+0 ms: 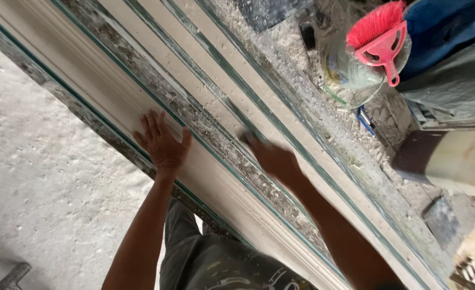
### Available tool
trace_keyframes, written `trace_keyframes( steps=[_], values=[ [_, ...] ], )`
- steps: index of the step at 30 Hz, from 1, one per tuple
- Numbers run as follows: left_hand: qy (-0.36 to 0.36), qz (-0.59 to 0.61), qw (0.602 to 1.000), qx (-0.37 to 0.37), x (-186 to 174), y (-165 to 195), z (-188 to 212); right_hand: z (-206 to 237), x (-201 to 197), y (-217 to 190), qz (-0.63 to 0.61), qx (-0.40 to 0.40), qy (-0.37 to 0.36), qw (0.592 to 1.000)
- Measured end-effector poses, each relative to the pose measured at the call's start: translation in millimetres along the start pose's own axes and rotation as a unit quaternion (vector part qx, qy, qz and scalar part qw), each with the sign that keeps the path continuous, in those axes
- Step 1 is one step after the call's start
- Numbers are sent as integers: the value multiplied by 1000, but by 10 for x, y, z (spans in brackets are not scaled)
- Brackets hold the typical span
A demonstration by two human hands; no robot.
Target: The person uses a small hand scraper to remove dried residue from the grooved surface of long plaster molding molds laid on a workbench, working along the mold sections section by section and steadying the mold with the other hand.
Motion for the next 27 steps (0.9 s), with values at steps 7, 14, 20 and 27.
trace_keyframes(
  steps=[7, 14, 20, 27],
  values=[
    [3, -15, 1000, 0, 1, 20, 12, 2282, 896, -93, 23, 134, -155, 978],
    [14, -19, 1000, 11, 8, 13, 27, -22, 140, -573, -49, 78, -112, 989],
    [5, -6, 1000, 4, 51, -20, 17, 84, -12, -656, -157, 155, -135, 966],
    [13, 11, 1000, 8, -8, 35, -2, 1196, 193, -331, 16, 159, -211, 964]
  ],
)
Point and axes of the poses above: each hand's wrist, its own z-axis away from the middle knuckle, its own x-axis out of the palm, y = z × x, the point moved 6 cm from there along -z, towards the middle knuckle, and after that the axes turned 11 degrees about -x, right-handed, at the moved point
